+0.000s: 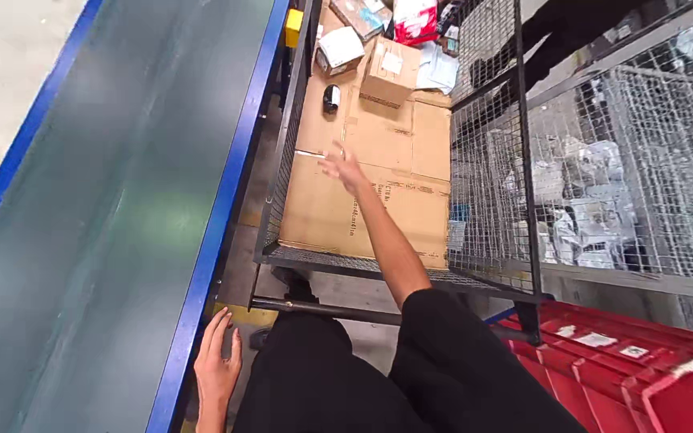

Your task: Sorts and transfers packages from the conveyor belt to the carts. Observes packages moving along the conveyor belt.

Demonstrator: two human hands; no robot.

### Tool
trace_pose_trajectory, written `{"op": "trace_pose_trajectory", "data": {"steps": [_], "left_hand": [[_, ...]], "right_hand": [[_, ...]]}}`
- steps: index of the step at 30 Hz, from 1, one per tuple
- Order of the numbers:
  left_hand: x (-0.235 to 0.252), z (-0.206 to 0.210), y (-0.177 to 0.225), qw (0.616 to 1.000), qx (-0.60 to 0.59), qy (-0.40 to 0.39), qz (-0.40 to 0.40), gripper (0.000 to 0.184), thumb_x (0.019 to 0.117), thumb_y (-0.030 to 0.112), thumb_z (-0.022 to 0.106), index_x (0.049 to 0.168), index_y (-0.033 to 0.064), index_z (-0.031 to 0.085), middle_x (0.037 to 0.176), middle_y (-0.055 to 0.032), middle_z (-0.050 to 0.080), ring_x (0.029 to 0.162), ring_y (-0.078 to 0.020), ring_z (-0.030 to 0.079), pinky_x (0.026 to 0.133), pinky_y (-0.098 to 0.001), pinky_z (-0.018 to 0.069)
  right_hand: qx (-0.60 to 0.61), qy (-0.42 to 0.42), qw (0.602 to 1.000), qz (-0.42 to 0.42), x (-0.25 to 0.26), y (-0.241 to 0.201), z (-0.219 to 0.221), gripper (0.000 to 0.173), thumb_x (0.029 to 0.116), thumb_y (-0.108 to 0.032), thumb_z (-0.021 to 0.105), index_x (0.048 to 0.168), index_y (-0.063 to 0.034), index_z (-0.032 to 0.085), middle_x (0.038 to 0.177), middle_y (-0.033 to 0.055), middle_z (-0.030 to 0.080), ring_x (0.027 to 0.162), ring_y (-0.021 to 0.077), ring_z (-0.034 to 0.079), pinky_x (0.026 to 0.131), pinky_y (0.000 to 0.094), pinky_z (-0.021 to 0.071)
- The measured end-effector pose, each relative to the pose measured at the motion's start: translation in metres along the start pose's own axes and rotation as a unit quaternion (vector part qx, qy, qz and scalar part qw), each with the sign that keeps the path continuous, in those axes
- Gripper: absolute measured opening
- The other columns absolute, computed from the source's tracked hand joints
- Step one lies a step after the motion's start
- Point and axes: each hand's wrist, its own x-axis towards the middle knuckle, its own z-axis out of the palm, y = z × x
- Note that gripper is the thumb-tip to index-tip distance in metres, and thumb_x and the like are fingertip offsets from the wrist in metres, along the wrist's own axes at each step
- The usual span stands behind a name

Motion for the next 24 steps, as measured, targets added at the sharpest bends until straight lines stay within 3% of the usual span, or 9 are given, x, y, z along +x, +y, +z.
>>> {"op": "trace_pose_trajectory", "data": {"steps": [5,10,13,16,19,24], "left_hand": [[-0.008,0.001,-0.004,1.000,-0.002,-0.001,-0.007,0.036,0.0973,0.019,0.058,0.124,-0.0041,0.067,0.132,-0.0216,0.065,0.113,-0.0235,0.069,0.099,-0.0382,0.0567],[-0.029,0.002,-0.009,1.000,0.000,0.010,-0.024,0.035,0.0985,0.017,0.055,0.123,-0.0038,0.068,0.131,-0.0205,0.066,0.112,-0.0245,0.069,0.098,-0.0387,0.0571],[-0.049,-0.003,-0.014,0.999,0.002,0.023,-0.040,0.034,0.0979,0.014,0.055,0.123,-0.0031,0.068,0.132,-0.0203,0.065,0.114,-0.0258,0.069,0.098,-0.0405,0.0572],[-0.076,-0.014,-0.022,0.995,0.015,0.050,-0.081,0.033,0.0970,0.012,0.055,0.126,0.0004,0.068,0.137,-0.0176,0.063,0.116,-0.0245,0.068,0.097,-0.0414,0.0584],[-0.113,-0.027,-0.030,0.983,0.034,0.084,-0.161,0.033,0.0977,0.010,0.057,0.129,0.0042,0.068,0.141,-0.0144,0.061,0.122,-0.0233,0.065,0.100,-0.0425,0.0573],[-0.209,-0.069,-0.046,0.923,0.011,0.069,-0.379,0.034,0.1032,0.018,0.055,0.133,0.0056,0.065,0.145,-0.0129,0.058,0.134,-0.0253,0.057,0.112,-0.0448,0.0471]], "right_hand": [[0.054,0.010,0.993,0.102,-0.071,0.095,0.027,0.058,0.1036,-0.026,0.060,0.154,-0.0075,0.037,0.134,0.0159,0.065,0.111,0.0273,0.070,0.093,0.0429,0.0592],[0.013,0.003,0.992,0.128,-0.124,0.134,0.067,0.052,0.1032,-0.023,0.060,0.149,-0.0060,0.043,0.129,0.0163,0.067,0.108,0.0256,0.070,0.089,0.0427,0.0588],[-0.065,-0.042,0.995,0.058,-0.150,0.144,0.113,0.049,0.1001,-0.018,0.063,0.145,-0.0032,0.049,0.122,0.0161,0.070,0.104,0.0242,0.071,0.089,0.0425,0.0599],[-0.173,-0.105,0.977,-0.070,-0.176,0.146,0.170,0.040,0.0979,-0.015,0.064,0.136,-0.0045,0.059,0.112,0.0090,0.074,0.100,0.0172,0.072,0.090,0.0395,0.0604],[-0.259,-0.182,0.933,-0.173,-0.199,0.137,0.223,0.035,0.0982,-0.014,0.063,0.133,-0.0063,0.062,0.109,0.0055,0.075,0.098,0.0140,0.072,0.088,0.0380,0.0610],[-0.338,-0.348,0.821,-0.302,-0.239,0.138,0.309,0.038,0.0979,-0.016,0.060,0.133,-0.0028,0.061,0.115,0.0104,0.073,0.101,0.0193,0.071,0.087,0.0417,0.0608]]}}
